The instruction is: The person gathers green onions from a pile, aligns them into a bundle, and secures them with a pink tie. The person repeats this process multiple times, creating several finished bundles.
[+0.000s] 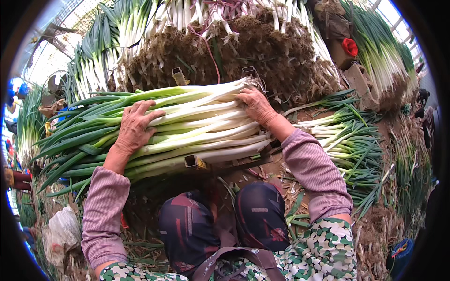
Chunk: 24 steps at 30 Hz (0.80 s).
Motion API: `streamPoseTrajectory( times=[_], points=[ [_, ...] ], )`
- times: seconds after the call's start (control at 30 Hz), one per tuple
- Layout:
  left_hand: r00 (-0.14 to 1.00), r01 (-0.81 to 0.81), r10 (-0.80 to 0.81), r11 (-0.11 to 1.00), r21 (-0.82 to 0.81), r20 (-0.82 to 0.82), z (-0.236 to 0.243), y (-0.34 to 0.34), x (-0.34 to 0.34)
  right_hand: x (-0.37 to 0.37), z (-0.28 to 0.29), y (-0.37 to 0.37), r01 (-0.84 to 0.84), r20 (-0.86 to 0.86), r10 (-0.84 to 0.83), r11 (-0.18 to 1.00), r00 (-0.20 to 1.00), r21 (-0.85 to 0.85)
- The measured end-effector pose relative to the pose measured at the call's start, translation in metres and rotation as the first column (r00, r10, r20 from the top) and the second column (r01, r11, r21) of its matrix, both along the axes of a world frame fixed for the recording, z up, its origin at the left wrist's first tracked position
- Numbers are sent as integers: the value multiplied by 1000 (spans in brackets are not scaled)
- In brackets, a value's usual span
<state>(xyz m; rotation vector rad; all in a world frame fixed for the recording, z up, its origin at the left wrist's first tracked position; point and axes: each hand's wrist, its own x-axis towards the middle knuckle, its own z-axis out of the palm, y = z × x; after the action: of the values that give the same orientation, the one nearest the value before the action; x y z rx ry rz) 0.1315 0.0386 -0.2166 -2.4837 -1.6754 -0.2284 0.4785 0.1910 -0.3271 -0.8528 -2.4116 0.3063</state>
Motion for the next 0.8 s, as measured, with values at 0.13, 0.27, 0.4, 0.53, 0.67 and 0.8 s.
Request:
streamPoseTrajectory(
  times=[0.13, 0.27, 0.4, 0.53, 0.67, 0.8],
  points=[
    [999, -41, 41, 999, -12, 3, -1, 9, -13, -5, -2, 7, -71, -27, 71, 997, 997, 0],
    [996, -13, 16, 999, -38, 90, 2, 13, -18, -6, 1, 5, -96, -18, 95, 995, 995, -11],
    [973, 15, -1, 998, -58, 231, 2, 19, -17, -3, -3, 9, -100, -27, 100, 995, 995, -14],
    [973, 13, 0, 999, -53, 229, 1, 19, -18, -4, -3, 6, -86, -25, 86, 996, 996, -18],
    [978, -16, 24, 999, -42, 208, 2, 14, -19, -6, 5, -4, -77, -105, 70, 995, 992, -68],
    [982, -14, 16, 1000, -11, 190, 0, 15, -12, -6, -3, 2, -24, -152, 9, 995, 988, -99]
  ],
)
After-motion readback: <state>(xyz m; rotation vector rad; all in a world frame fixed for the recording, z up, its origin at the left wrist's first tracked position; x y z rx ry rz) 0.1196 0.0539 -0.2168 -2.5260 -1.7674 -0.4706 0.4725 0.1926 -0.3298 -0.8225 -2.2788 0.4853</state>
